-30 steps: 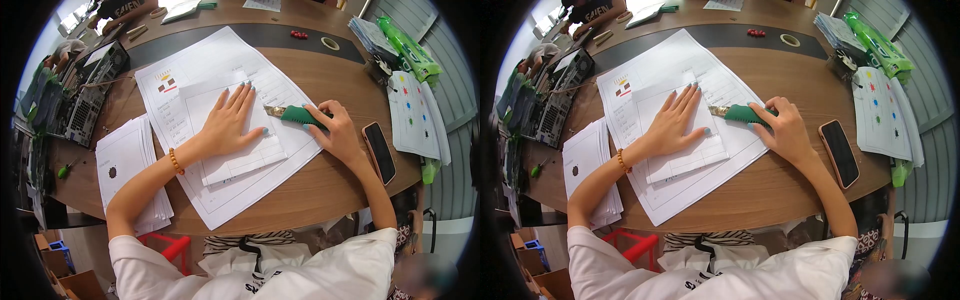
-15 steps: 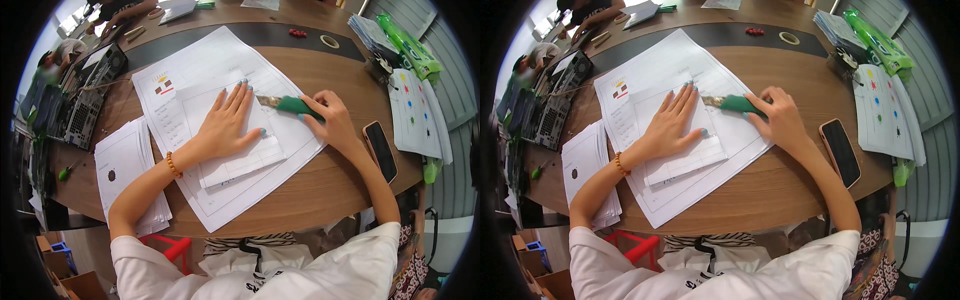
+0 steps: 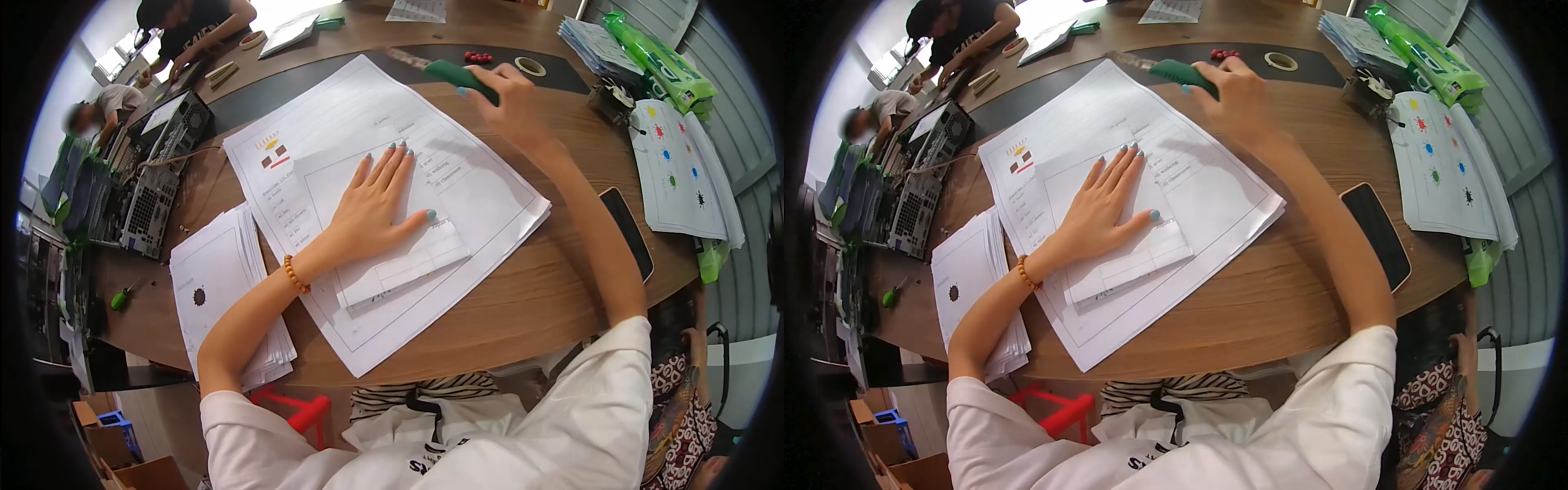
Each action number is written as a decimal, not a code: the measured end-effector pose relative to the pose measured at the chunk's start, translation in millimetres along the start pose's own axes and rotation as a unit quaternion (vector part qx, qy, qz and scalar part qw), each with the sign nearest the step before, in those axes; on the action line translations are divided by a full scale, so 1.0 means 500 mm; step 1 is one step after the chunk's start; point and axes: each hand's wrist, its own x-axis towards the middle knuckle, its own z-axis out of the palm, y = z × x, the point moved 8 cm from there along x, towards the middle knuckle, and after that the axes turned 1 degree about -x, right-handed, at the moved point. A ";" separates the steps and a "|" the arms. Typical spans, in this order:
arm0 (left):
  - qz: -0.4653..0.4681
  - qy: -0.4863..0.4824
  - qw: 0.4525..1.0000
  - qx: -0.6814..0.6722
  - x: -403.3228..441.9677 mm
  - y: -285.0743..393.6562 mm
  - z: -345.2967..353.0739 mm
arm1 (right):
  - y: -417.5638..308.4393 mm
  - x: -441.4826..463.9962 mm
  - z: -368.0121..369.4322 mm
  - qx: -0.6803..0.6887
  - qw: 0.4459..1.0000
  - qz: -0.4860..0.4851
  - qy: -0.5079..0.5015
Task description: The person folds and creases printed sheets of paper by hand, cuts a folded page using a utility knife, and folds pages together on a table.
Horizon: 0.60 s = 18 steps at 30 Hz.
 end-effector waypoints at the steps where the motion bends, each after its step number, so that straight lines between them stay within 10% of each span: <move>1: -0.003 0.000 1.000 -0.003 0.000 0.001 0.000 | -0.021 -0.010 -0.035 0.022 0.999 0.013 -0.026; 18: 0.322 -0.026 0.940 -0.107 0.041 0.118 -0.034 | -0.082 -0.377 -0.288 0.197 0.907 0.359 -0.102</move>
